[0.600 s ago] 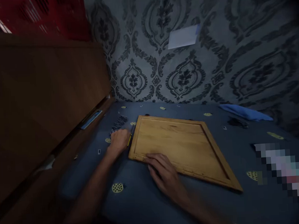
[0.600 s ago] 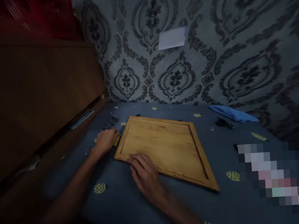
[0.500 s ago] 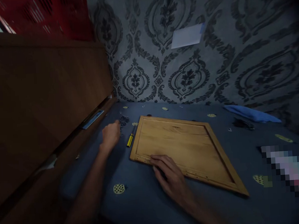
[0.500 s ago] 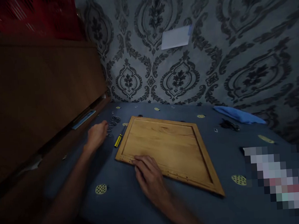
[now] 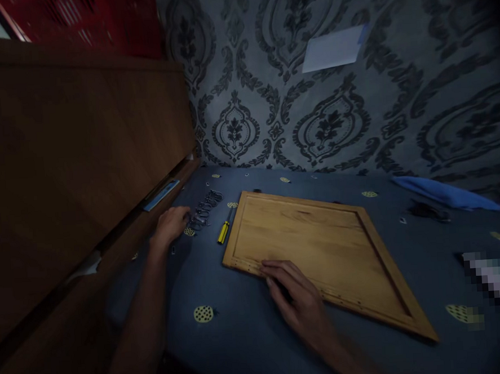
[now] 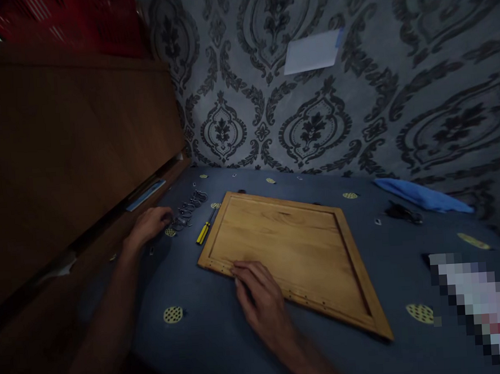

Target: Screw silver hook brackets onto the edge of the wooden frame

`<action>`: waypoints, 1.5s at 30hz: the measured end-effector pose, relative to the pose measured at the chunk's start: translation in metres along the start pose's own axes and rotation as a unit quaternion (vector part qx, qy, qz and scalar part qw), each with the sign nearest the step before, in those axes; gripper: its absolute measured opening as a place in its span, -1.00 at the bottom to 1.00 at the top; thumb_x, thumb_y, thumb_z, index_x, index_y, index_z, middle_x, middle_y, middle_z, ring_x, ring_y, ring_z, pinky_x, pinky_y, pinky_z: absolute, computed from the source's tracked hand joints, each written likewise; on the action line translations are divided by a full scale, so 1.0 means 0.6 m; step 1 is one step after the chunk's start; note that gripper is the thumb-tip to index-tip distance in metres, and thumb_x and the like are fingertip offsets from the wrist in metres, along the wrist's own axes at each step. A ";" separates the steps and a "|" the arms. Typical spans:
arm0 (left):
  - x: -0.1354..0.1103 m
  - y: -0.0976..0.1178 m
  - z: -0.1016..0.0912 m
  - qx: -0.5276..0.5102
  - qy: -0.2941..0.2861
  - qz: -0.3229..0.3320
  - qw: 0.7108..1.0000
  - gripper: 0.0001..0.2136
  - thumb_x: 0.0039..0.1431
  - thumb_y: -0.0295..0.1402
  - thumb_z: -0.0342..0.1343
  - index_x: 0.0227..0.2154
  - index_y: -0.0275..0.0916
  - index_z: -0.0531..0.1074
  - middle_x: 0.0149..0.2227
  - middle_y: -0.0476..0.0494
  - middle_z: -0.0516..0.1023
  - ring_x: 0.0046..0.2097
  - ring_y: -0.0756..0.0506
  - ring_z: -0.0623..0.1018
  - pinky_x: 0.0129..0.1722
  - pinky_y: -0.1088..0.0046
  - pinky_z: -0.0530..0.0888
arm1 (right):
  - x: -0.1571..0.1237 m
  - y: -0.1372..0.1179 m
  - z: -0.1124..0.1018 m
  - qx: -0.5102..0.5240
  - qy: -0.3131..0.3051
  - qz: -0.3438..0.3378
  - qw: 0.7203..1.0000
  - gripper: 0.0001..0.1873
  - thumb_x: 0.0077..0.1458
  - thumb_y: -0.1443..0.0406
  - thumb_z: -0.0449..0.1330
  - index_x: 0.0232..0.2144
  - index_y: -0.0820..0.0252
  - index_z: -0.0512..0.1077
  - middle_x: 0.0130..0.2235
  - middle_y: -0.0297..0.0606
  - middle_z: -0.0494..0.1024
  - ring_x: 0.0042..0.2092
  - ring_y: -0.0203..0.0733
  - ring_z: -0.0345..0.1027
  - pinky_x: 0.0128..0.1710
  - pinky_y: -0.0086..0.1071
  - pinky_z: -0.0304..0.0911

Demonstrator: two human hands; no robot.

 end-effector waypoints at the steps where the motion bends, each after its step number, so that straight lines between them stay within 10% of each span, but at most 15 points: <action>1: 0.000 -0.001 -0.001 0.000 -0.005 0.002 1.000 -0.69 0.37 -0.23 0.18 0.09 -0.24 0.44 0.11 -0.24 0.50 0.05 -0.20 0.57 0.03 0.11 0.57 | 0.000 0.001 0.000 0.001 0.000 0.000 1.000 -0.76 0.32 0.45 0.13 -0.05 0.10 0.47 -0.13 -0.13 0.64 -0.10 -0.08 0.58 -0.14 -0.21 0.55; 28: 0.000 -0.013 -0.010 -0.118 -0.103 0.121 0.980 -0.74 0.37 -0.24 0.19 -0.01 -0.30 0.48 -0.02 -0.19 0.56 -0.07 -0.15 0.60 -0.06 0.18 0.60 | 0.001 -0.003 -0.004 0.024 -0.007 0.021 0.999 -0.76 0.31 0.45 0.14 -0.06 0.10 0.49 -0.15 -0.14 0.64 -0.12 -0.07 0.58 -0.14 -0.19 0.55; 45: -0.011 0.008 -0.021 -0.040 -0.067 0.060 0.995 -0.73 0.37 -0.24 0.19 0.04 -0.24 0.47 0.06 -0.21 0.53 0.01 -0.18 0.58 -0.01 0.17 0.58 | 0.002 -0.003 -0.004 0.030 -0.008 0.040 0.999 -0.77 0.30 0.42 0.14 -0.09 0.08 0.53 -0.16 -0.13 0.66 -0.12 -0.04 0.60 -0.13 -0.17 0.56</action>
Point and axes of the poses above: each hand's wrist, its own x-axis towards the middle knuckle, its own z-axis out of the palm, y = z × x, the point moved 1 cm from there along x, towards the middle knuckle
